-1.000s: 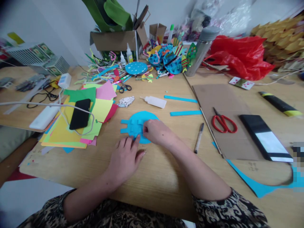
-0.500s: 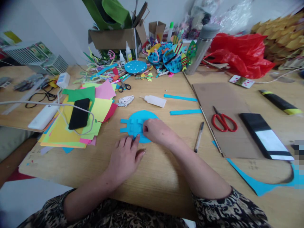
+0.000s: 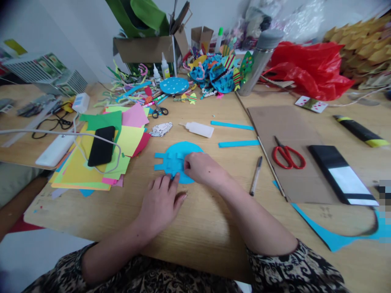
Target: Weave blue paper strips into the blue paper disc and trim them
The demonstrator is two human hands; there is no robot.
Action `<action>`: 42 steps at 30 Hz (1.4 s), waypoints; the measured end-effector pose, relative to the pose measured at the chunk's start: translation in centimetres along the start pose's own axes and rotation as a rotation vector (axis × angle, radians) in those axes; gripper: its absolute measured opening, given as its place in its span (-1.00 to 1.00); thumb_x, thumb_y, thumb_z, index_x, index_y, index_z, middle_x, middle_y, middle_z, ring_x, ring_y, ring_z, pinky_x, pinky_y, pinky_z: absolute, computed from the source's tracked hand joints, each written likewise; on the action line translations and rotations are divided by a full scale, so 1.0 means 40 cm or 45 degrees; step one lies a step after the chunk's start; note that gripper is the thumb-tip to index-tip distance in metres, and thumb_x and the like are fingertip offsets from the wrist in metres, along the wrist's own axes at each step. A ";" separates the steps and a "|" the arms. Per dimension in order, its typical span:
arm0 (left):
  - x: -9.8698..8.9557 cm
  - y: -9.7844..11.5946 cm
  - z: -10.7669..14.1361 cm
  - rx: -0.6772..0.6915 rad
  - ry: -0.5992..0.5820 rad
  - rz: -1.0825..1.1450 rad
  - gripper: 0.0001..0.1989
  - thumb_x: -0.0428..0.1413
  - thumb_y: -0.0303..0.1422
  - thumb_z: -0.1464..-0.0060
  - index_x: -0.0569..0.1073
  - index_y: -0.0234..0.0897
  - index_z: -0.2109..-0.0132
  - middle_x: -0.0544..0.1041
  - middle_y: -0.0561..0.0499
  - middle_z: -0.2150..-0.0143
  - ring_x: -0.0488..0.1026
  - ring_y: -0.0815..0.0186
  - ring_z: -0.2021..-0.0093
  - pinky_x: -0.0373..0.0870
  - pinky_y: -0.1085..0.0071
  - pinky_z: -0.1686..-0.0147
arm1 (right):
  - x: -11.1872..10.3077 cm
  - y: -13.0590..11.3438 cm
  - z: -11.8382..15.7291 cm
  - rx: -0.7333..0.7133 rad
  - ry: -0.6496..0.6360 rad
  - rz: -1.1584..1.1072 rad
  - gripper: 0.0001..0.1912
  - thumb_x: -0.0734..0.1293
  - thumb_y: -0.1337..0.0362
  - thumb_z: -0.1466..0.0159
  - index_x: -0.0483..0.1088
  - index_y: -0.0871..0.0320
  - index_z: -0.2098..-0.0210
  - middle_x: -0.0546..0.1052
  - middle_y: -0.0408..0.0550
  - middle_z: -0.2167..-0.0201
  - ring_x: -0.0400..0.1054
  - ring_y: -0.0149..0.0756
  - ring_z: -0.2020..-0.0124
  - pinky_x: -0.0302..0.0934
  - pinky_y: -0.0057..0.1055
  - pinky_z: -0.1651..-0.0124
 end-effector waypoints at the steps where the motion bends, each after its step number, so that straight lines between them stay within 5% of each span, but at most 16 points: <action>1: 0.000 0.000 0.000 0.003 0.003 -0.004 -0.47 -0.10 -0.15 -0.23 0.25 -0.36 -0.24 0.39 -0.20 0.03 0.28 0.05 0.07 0.28 0.12 0.17 | 0.000 0.000 0.000 -0.003 0.001 0.000 -0.86 0.28 0.45 -0.09 0.48 0.16 0.47 0.51 -0.09 0.50 0.27 -0.39 0.50 -0.01 -0.46 0.45; 25: 0.008 0.004 0.000 0.026 -0.009 -0.053 -0.50 -0.11 -0.17 -0.26 0.26 -0.34 -0.24 0.41 -0.22 -0.06 0.29 0.05 0.00 0.29 0.13 0.12 | -0.018 0.008 0.010 0.014 0.040 0.025 -0.93 0.33 0.38 -0.09 0.48 0.15 0.42 0.53 -0.08 0.47 0.32 -0.35 0.47 0.03 -0.45 0.45; 35: -0.009 0.002 -0.002 0.040 0.035 -0.032 -0.47 -0.03 -0.11 -0.20 0.31 -0.35 -0.19 0.42 -0.19 0.07 0.31 0.06 0.07 0.29 0.14 0.17 | -0.033 0.056 0.033 -0.067 0.018 -0.300 -0.90 0.33 0.42 -0.03 0.45 0.18 0.42 0.47 -0.17 0.54 0.30 -0.42 0.52 0.07 -0.51 0.49; 42: -0.014 0.001 -0.001 0.057 0.007 -0.021 -0.46 -0.04 -0.11 -0.20 0.28 -0.35 -0.21 0.41 -0.18 0.08 0.31 0.06 0.09 0.30 0.13 0.16 | -0.022 0.083 0.069 -0.018 0.197 -0.571 -0.90 0.30 0.44 -0.03 0.41 0.21 0.42 0.39 -0.22 0.60 0.25 -0.45 0.55 0.12 -0.51 0.45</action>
Point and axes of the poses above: each hand's wrist, its own z-axis away from the middle knuckle, its own x-axis out of the palm, y = z × x, the point moved 9 cm from there along -z, towards the middle knuckle
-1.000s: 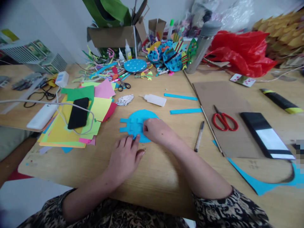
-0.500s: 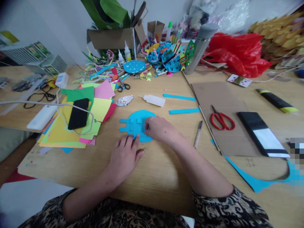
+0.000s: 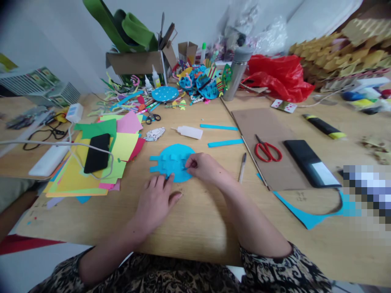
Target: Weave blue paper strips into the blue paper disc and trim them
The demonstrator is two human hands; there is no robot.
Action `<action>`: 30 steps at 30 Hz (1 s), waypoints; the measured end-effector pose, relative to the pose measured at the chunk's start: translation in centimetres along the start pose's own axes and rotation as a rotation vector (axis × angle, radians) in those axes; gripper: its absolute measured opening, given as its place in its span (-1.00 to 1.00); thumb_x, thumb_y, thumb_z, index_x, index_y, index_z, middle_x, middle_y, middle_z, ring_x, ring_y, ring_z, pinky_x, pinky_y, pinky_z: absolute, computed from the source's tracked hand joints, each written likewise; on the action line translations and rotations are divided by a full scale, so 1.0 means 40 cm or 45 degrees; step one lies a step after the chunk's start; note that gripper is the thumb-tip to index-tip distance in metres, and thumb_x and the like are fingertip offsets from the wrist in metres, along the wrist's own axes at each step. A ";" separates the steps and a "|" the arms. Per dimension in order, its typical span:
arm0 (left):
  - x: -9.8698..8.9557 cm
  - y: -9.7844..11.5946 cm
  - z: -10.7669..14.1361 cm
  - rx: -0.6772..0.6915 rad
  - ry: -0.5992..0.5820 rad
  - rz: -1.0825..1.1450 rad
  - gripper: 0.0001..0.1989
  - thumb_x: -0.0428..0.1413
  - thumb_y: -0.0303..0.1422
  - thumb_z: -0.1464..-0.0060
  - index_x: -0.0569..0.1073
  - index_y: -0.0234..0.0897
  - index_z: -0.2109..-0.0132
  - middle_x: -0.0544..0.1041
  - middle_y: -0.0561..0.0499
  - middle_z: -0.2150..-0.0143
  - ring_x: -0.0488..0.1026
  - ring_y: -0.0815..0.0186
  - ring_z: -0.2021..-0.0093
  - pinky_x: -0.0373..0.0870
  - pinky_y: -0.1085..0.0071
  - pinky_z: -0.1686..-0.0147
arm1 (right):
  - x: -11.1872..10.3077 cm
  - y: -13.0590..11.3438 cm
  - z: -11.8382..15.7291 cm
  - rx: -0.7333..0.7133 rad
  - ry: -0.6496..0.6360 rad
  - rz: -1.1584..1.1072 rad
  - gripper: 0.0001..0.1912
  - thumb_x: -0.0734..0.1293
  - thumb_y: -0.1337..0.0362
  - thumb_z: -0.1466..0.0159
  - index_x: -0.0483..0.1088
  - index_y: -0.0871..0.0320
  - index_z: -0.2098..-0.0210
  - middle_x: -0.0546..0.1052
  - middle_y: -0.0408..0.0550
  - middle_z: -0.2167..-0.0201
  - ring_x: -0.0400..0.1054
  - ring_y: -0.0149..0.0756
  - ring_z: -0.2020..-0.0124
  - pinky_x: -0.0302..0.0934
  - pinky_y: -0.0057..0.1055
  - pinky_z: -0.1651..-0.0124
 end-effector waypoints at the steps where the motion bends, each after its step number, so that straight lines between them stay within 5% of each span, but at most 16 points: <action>1: 0.000 0.000 0.000 0.002 -0.007 0.008 -0.46 -0.04 -0.10 -0.20 0.29 -0.35 -0.21 0.41 -0.17 0.09 0.31 0.06 0.09 0.30 0.13 0.15 | 0.001 0.006 0.002 0.005 0.018 -0.043 -0.90 0.30 0.43 -0.04 0.41 0.21 0.41 0.38 -0.23 0.61 0.25 -0.45 0.56 0.13 -0.50 0.45; 9: -0.008 -0.019 0.001 0.009 -0.024 0.143 -0.46 -0.06 -0.13 -0.23 0.24 -0.36 -0.23 0.38 -0.21 -0.01 0.31 0.07 0.02 0.32 0.11 0.05 | -0.007 0.030 -0.003 0.025 0.067 -0.229 -0.89 0.31 0.40 -0.04 0.39 0.22 0.38 0.38 -0.21 0.58 0.24 -0.47 0.57 0.16 -0.51 0.49; 13: -0.036 -0.026 0.008 -0.003 0.095 0.164 -0.51 -0.08 -0.14 -0.24 0.29 -0.37 -0.18 0.36 -0.25 -0.07 0.28 0.05 -0.06 0.30 0.07 -0.02 | -0.007 0.027 -0.002 0.017 0.066 -0.260 -0.90 0.32 0.40 -0.04 0.38 0.22 0.40 0.37 -0.22 0.60 0.23 -0.49 0.59 0.15 -0.53 0.52; 21: -0.050 0.044 -0.003 0.123 0.133 0.197 -0.57 -0.04 -0.15 -0.22 0.42 -0.38 -0.06 0.39 -0.24 -0.11 0.22 0.01 -0.15 0.25 0.05 -0.11 | -0.001 0.040 -0.007 0.023 0.041 -0.328 -0.90 0.32 0.40 -0.03 0.36 0.22 0.41 0.36 -0.24 0.62 0.22 -0.49 0.60 0.14 -0.53 0.53; 30: -0.036 0.058 -0.027 0.102 0.122 0.148 -0.60 -0.06 -0.16 -0.23 0.45 -0.41 0.06 0.48 -0.29 0.01 0.28 0.00 -0.07 0.29 0.06 -0.01 | 0.000 0.037 -0.007 0.003 0.041 -0.390 -0.90 0.33 0.40 -0.02 0.35 0.22 0.42 0.34 -0.26 0.62 0.21 -0.51 0.62 0.12 -0.54 0.56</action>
Point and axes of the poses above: each hand's wrist, its own z-axis away from the middle knuckle, its own x-axis out of the palm, y = z × x, the point moved 9 cm from there along -z, towards the middle knuckle
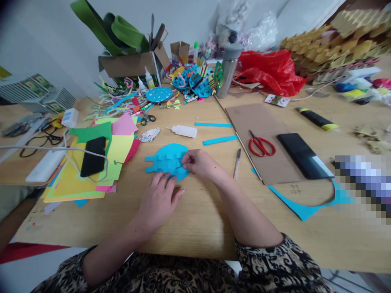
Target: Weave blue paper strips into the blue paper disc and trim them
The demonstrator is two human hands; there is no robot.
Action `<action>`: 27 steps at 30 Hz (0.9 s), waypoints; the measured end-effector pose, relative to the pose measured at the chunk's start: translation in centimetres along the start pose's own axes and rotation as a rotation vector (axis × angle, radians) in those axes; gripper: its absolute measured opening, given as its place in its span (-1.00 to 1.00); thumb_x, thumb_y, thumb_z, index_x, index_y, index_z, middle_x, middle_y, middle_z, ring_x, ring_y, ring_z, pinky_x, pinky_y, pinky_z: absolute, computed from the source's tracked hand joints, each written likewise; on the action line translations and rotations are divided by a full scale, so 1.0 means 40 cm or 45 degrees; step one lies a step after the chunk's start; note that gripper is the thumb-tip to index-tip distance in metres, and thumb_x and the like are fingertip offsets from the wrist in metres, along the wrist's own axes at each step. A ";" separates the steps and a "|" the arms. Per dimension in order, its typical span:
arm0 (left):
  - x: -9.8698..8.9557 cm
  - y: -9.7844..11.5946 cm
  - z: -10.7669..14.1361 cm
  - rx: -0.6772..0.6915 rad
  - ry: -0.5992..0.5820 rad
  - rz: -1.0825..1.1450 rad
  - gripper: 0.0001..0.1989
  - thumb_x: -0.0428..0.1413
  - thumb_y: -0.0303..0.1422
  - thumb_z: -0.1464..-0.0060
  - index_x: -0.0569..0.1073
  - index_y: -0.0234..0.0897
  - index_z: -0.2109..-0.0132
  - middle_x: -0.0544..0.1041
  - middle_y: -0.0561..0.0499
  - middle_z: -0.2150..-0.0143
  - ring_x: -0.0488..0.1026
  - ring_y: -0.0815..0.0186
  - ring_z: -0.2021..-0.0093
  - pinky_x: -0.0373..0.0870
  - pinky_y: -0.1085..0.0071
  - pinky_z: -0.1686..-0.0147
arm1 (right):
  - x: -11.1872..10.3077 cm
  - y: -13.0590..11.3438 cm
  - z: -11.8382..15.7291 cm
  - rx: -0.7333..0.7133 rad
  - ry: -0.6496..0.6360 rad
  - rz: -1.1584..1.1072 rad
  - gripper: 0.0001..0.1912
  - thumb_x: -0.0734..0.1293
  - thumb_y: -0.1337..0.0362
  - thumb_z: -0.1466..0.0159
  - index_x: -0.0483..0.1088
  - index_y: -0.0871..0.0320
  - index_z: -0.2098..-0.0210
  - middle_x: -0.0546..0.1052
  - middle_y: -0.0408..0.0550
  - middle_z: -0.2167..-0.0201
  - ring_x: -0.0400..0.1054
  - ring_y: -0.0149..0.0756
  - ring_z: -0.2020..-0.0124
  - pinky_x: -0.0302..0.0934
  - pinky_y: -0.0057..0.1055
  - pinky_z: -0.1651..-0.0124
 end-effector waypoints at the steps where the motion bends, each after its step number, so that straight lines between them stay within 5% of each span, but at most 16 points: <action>1: 0.000 0.002 0.000 0.001 -0.006 0.001 -0.61 -0.06 -0.17 -0.23 0.45 -0.39 0.05 0.48 -0.28 0.01 0.28 0.00 -0.06 0.29 0.06 0.00 | 0.001 -0.001 0.000 0.001 -0.004 -0.025 -0.91 0.33 0.40 -0.02 0.35 0.22 0.43 0.34 -0.26 0.63 0.21 -0.51 0.62 0.12 -0.55 0.56; 10: 0.007 0.000 -0.005 -0.017 -0.050 -0.052 -0.60 -0.08 -0.17 -0.24 0.47 -0.37 0.04 0.47 -0.25 0.01 0.28 0.00 -0.03 0.29 0.06 0.03 | 0.005 -0.008 0.001 0.011 -0.004 -0.050 -0.92 0.34 0.39 -0.03 0.33 0.21 0.45 0.34 -0.26 0.63 0.21 -0.51 0.64 0.14 -0.53 0.56; 27: 0.009 0.016 -0.006 0.022 -0.013 0.004 -0.59 -0.06 -0.19 -0.23 0.46 -0.48 0.04 0.47 -0.28 0.04 0.31 0.03 -0.02 0.30 0.08 -0.01 | -0.001 -0.020 0.009 -0.014 0.141 0.604 -0.82 0.27 0.54 -0.03 0.43 0.21 0.40 0.50 -0.10 0.49 0.35 -0.41 0.47 0.11 -0.54 0.42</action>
Point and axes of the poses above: each hand's wrist, its own z-axis away from the middle knuckle, its own x-axis out of the palm, y = z × x, the point moved 9 cm from there along -z, towards the middle knuckle
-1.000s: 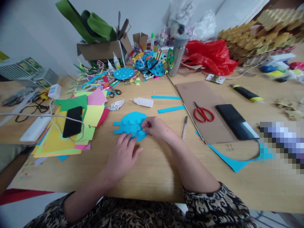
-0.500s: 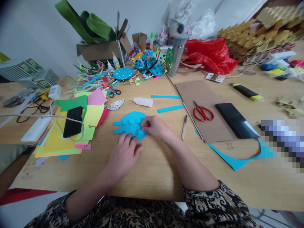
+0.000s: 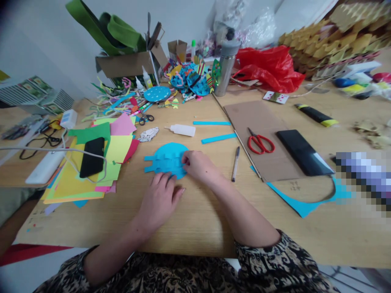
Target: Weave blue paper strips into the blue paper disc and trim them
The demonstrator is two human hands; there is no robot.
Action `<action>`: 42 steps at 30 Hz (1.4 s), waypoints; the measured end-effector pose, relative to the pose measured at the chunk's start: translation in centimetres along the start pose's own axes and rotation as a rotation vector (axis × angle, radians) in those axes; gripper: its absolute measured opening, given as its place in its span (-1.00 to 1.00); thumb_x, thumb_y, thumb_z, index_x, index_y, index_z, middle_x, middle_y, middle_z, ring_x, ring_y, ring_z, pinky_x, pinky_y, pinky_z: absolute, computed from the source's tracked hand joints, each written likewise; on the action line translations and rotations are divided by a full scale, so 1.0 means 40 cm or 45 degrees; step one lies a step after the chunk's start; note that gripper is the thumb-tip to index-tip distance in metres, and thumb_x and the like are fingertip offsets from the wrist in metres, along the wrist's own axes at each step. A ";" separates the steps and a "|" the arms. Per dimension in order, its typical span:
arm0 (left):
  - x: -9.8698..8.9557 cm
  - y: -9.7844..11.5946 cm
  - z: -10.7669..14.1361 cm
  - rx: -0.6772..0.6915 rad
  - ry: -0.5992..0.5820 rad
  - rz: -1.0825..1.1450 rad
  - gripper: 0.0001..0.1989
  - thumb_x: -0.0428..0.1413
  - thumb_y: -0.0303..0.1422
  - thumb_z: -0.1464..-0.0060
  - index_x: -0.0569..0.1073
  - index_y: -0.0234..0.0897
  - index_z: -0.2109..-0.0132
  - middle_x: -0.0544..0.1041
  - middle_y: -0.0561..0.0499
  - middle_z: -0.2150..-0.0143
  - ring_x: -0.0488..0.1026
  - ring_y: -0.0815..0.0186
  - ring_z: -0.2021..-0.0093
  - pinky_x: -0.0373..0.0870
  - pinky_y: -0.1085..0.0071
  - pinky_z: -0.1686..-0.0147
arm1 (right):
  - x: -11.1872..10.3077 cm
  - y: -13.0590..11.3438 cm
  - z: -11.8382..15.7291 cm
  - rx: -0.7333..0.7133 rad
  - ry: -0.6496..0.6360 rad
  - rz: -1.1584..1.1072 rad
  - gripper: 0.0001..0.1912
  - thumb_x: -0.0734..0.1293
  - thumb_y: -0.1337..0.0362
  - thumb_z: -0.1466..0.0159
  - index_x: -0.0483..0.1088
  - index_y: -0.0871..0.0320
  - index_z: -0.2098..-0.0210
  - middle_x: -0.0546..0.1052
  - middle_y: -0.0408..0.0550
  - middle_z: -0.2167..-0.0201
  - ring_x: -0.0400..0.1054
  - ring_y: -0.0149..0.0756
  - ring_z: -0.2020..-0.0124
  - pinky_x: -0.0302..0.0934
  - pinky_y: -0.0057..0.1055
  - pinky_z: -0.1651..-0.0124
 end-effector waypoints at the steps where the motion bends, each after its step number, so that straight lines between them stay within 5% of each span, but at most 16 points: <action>1: 0.001 0.001 0.000 -0.001 -0.001 0.011 -0.58 -0.05 -0.19 -0.23 0.44 -0.49 0.02 0.47 -0.28 0.04 0.31 0.03 -0.02 0.30 0.08 -0.02 | 0.001 -0.001 0.000 -0.005 0.002 0.000 -0.81 0.27 0.54 -0.03 0.43 0.21 0.41 0.50 -0.10 0.49 0.35 -0.40 0.47 0.11 -0.54 0.43; 6: 0.006 -0.001 0.000 -0.027 -0.004 0.046 -0.59 -0.03 -0.21 -0.22 0.39 -0.44 -0.06 0.44 -0.28 -0.01 0.31 0.03 -0.03 0.33 0.05 -0.01 | 0.004 0.003 -0.003 -0.014 0.006 -0.074 -0.81 0.27 0.56 -0.01 0.41 0.21 0.42 0.48 -0.12 0.51 0.34 -0.40 0.48 0.13 -0.53 0.43; 14: 0.009 -0.005 0.005 -0.029 -0.004 0.031 -0.68 -0.04 -0.22 -0.23 0.49 -0.35 0.11 0.41 -0.26 -0.05 0.31 0.04 -0.03 0.33 0.05 -0.02 | 0.028 0.013 -0.006 0.049 -0.128 -0.612 -0.89 0.31 0.48 -0.06 0.33 0.19 0.43 0.34 -0.27 0.66 0.25 -0.49 0.64 0.14 -0.54 0.56; 21: 0.018 -0.016 0.008 -0.047 0.055 0.024 -0.55 -0.03 -0.20 -0.22 0.42 -0.51 -0.06 0.41 -0.32 -0.08 0.31 0.01 -0.08 0.31 0.07 -0.07 | 0.031 0.008 -0.003 0.064 -0.162 -0.742 -0.89 0.31 0.50 -0.07 0.32 0.21 0.42 0.34 -0.28 0.69 0.24 -0.51 0.67 0.14 -0.54 0.57; 37: 0.018 -0.021 0.008 -0.050 0.064 0.055 -0.67 -0.02 -0.29 -0.22 0.42 -0.52 0.06 0.44 -0.33 -0.02 0.32 0.01 -0.06 0.34 0.09 -0.05 | 0.031 -0.004 -0.003 0.023 0.059 0.060 -0.86 0.30 0.49 -0.06 0.41 0.19 0.39 0.52 -0.09 0.47 0.37 -0.37 0.45 0.14 -0.51 0.38; 42: 0.019 -0.016 0.007 -0.044 0.040 0.068 -0.61 -0.05 -0.32 -0.23 0.31 -0.46 -0.13 0.40 -0.29 -0.06 0.29 0.04 -0.06 0.32 0.07 -0.05 | 0.028 -0.014 0.001 0.035 0.057 0.125 -0.89 0.30 0.48 -0.08 0.39 0.19 0.40 0.53 -0.05 0.45 0.37 -0.34 0.42 0.13 -0.49 0.37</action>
Point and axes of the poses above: each hand's wrist, its own z-axis away from the middle knuckle, its own x-axis out of the palm, y = z × x, the point moved 9 cm from there along -z, towards the middle knuckle
